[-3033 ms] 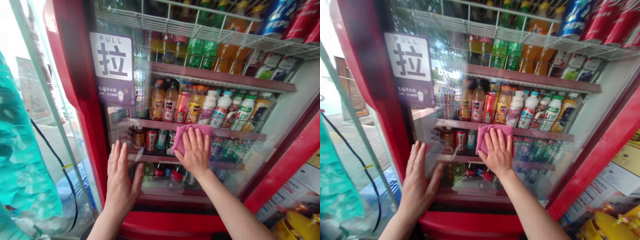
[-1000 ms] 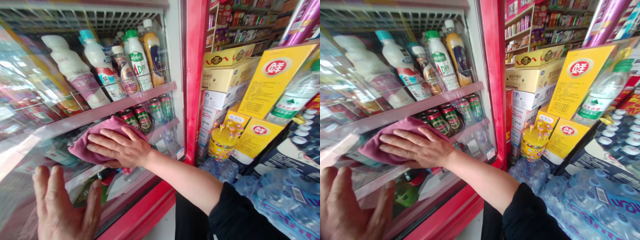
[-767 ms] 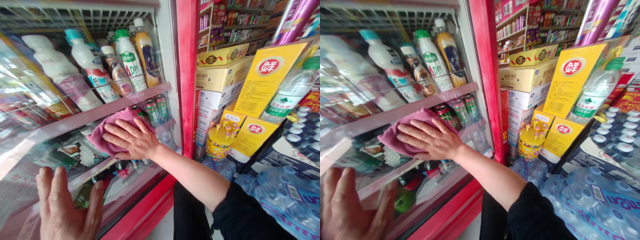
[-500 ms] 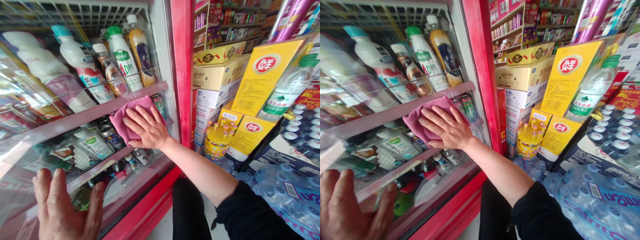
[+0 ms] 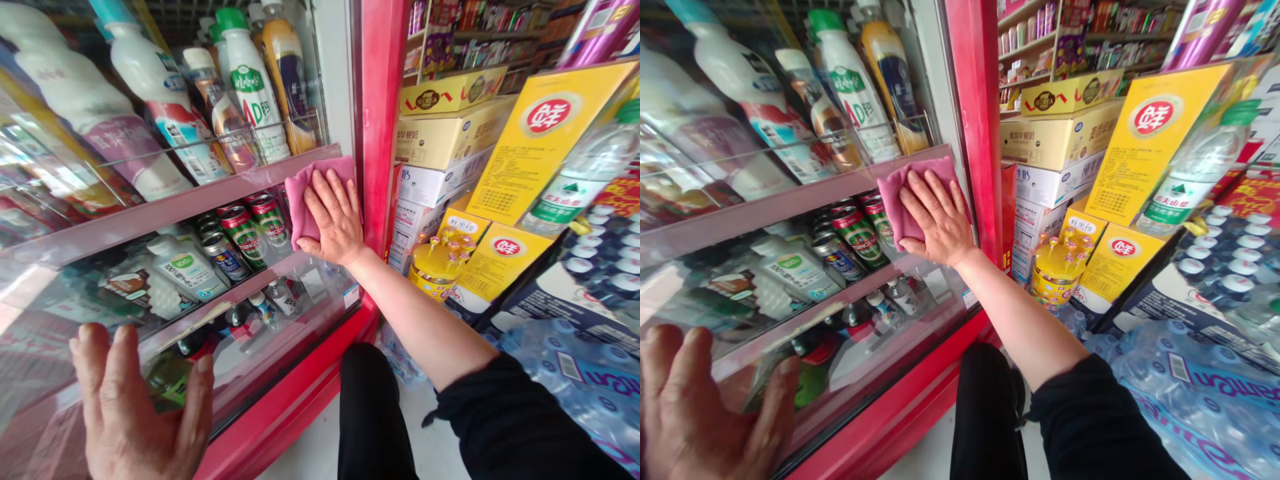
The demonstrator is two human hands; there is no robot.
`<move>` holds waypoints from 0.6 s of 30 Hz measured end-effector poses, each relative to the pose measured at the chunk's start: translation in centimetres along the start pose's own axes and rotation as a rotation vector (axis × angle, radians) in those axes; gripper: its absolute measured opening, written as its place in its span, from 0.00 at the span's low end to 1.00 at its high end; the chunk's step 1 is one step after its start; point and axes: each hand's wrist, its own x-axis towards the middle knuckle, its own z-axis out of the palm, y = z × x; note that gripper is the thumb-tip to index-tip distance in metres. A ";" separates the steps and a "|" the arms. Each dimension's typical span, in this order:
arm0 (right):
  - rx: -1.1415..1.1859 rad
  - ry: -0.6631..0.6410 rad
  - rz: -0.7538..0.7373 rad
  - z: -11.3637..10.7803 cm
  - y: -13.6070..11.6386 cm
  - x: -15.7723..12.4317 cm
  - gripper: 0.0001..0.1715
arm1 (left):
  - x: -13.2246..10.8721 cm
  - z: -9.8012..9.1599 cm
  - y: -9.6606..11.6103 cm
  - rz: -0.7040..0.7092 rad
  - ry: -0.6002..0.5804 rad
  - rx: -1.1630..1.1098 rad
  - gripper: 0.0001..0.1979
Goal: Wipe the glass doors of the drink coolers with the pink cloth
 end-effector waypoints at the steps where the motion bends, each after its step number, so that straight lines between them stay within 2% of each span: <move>1: -0.018 0.039 0.025 0.2 0.2 -0.2 0.57 | -0.2 -0.2 0.0 -0.030 0.033 0.010 0.48; 5: -0.060 0.130 0.191 1.0 0.6 -1.1 0.62 | -1.3 -0.7 -0.8 -0.042 0.099 -0.012 0.48; 9: -0.002 0.187 0.295 1.1 -0.2 -1.7 0.59 | -2.7 -1.2 -2.0 -0.073 0.103 -0.046 0.49; 12: 0.025 0.182 0.429 1.1 -2.3 -2.0 0.57 | -4.0 -1.5 -3.1 -0.087 0.135 -0.066 0.48; 18: 0.054 0.201 0.747 1.7 -8.1 -1.3 0.54 | -6.8 -2.0 -5.9 -0.152 0.173 -0.101 0.48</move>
